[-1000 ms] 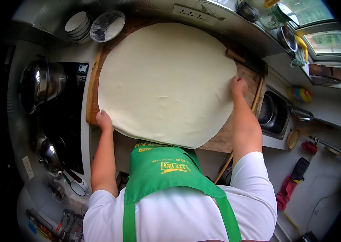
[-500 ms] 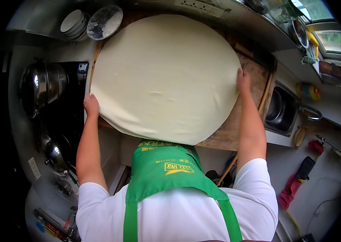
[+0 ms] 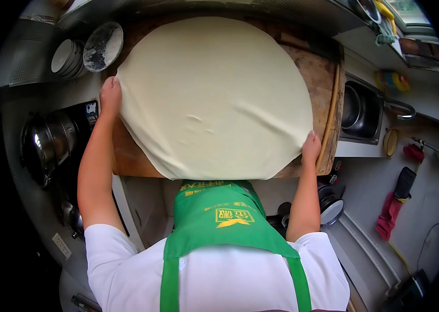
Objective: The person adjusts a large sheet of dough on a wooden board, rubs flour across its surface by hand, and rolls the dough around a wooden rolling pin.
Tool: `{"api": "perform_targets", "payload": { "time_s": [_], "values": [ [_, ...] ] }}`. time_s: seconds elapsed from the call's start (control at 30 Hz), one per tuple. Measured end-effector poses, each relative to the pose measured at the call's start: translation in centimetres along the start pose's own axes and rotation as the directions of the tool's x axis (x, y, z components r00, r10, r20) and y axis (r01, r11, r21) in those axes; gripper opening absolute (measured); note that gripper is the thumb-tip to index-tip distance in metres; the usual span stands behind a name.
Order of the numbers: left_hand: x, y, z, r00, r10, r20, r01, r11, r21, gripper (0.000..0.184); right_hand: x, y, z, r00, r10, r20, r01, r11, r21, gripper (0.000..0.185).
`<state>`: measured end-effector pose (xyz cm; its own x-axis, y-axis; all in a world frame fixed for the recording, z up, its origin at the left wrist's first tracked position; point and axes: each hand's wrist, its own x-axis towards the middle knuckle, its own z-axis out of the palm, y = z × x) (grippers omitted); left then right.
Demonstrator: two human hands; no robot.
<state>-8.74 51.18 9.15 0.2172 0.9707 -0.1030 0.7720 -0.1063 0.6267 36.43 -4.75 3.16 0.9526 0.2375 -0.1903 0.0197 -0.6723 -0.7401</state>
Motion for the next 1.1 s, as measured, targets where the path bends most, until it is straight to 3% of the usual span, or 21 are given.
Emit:
{"api": "perform_targets", "payload": {
  "time_s": [0.07, 0.2, 0.23, 0.3, 0.37, 0.47, 0.5, 0.6, 0.67, 0.7, 0.77, 0.8, 0.83, 0.9, 0.97, 1.03, 1.1],
  "values": [
    [3.8, 1.8, 1.4, 0.992, 0.130, 0.006, -0.130, 0.988, 0.083, 0.036, -3.0, 0.6, -0.8, 0.991, 0.129, 0.045, -0.126, 0.991, -0.054, 0.045],
    [8.3, 5.7, 2.6, 0.991, 0.132, 0.020, -0.133, 0.983, 0.127, 0.039, -3.0, 2.1, -1.5, 0.980, 0.191, 0.060, -0.184, 0.977, -0.108, 0.045],
    [9.1, 5.5, 2.8, 0.995, 0.063, 0.076, -0.076, 0.981, 0.177, 0.042, -1.7, 1.7, -1.2, 0.979, 0.191, 0.065, -0.183, 0.977, -0.111, 0.045],
    [9.8, 4.3, 3.0, 0.993, -0.043, 0.106, 0.011, 0.959, 0.284, 0.051, 2.4, 0.1, 0.3, 0.999, -0.035, -0.010, 0.034, 0.992, -0.123, 0.045],
    [8.8, 3.8, 2.9, 0.985, -0.113, 0.133, 0.064, 0.943, 0.328, 0.056, 7.6, -2.1, 1.7, 0.998, -0.037, 0.060, 0.044, 0.991, -0.126, 0.049],
    [5.6, 6.0, 2.5, 0.987, -0.155, 0.031, 0.135, 0.929, 0.345, 0.065, 12.1, -10.0, 4.3, 0.978, -0.117, 0.175, 0.150, 0.971, -0.186, 0.051],
    [5.1, 6.3, 2.3, 0.971, -0.224, 0.086, 0.180, 0.917, 0.355, 0.067, 13.4, -11.8, 5.4, 0.970, -0.133, 0.203, 0.169, 0.970, -0.175, 0.052],
    [4.9, 2.6, 2.8, 0.952, -0.305, 0.034, 0.280, 0.909, 0.310, 0.070, 15.8, -15.4, 8.9, 0.943, -0.243, 0.229, 0.296, 0.926, -0.236, 0.057],
    [4.6, 0.2, 2.7, 0.886, -0.456, 0.090, 0.428, 0.876, 0.220, 0.065, 16.5, -16.5, 10.8, 0.929, -0.283, 0.238, 0.337, 0.912, -0.234, 0.055],
    [4.1, -0.5, 2.8, 0.885, -0.459, 0.083, 0.433, 0.874, 0.220, 0.065, 16.7, -16.8, 11.4, 0.919, -0.315, 0.237, 0.369, 0.899, -0.235, 0.053],
    [1.7, -1.5, 2.4, 0.981, -0.182, 0.067, 0.175, 0.979, 0.103, 0.055, 17.0, -17.2, 11.7, 0.910, -0.322, 0.262, 0.385, 0.889, -0.246, 0.050],
    [0.5, -0.5, 2.5, 0.985, -0.159, -0.072, 0.163, 0.985, 0.050, 0.044, 17.1, -17.2, 11.8, 0.904, -0.327, 0.276, 0.398, 0.880, -0.260, 0.046],
    [0.7, -0.3, 2.9, 0.985, -0.156, -0.070, 0.160, 0.986, 0.053, 0.044, 17.2, -16.9, 11.7, 0.906, -0.323, 0.274, 0.393, 0.882, -0.260, 0.046],
    [1.1, -0.2, 4.0, 0.953, -0.153, -0.262, 0.166, 0.986, 0.032, 0.039, 17.6, -16.2, 10.7, 0.914, -0.337, 0.228, 0.386, 0.894, -0.228, 0.042],
    [2.0, 0.0, 5.4, 0.957, -0.109, -0.270, 0.126, 0.991, 0.048, 0.035, 18.5, -13.9, 10.0, 0.918, -0.370, 0.143, 0.396, 0.869, -0.297, 0.042],
    [2.7, 0.2, 6.3, 0.949, -0.040, -0.311, 0.075, 0.992, 0.100, 0.035, 18.7, -12.7, 8.7, 0.950, -0.300, 0.089, 0.311, 0.871, -0.381, 0.043],
    [2.7, 0.1, 5.7, 0.980, -0.049, -0.190, 0.084, 0.980, 0.179, 0.034, 17.4, -13.0, 7.6, 0.958, -0.274, 0.087, 0.286, 0.875, -0.392, 0.046]
  ]
}}
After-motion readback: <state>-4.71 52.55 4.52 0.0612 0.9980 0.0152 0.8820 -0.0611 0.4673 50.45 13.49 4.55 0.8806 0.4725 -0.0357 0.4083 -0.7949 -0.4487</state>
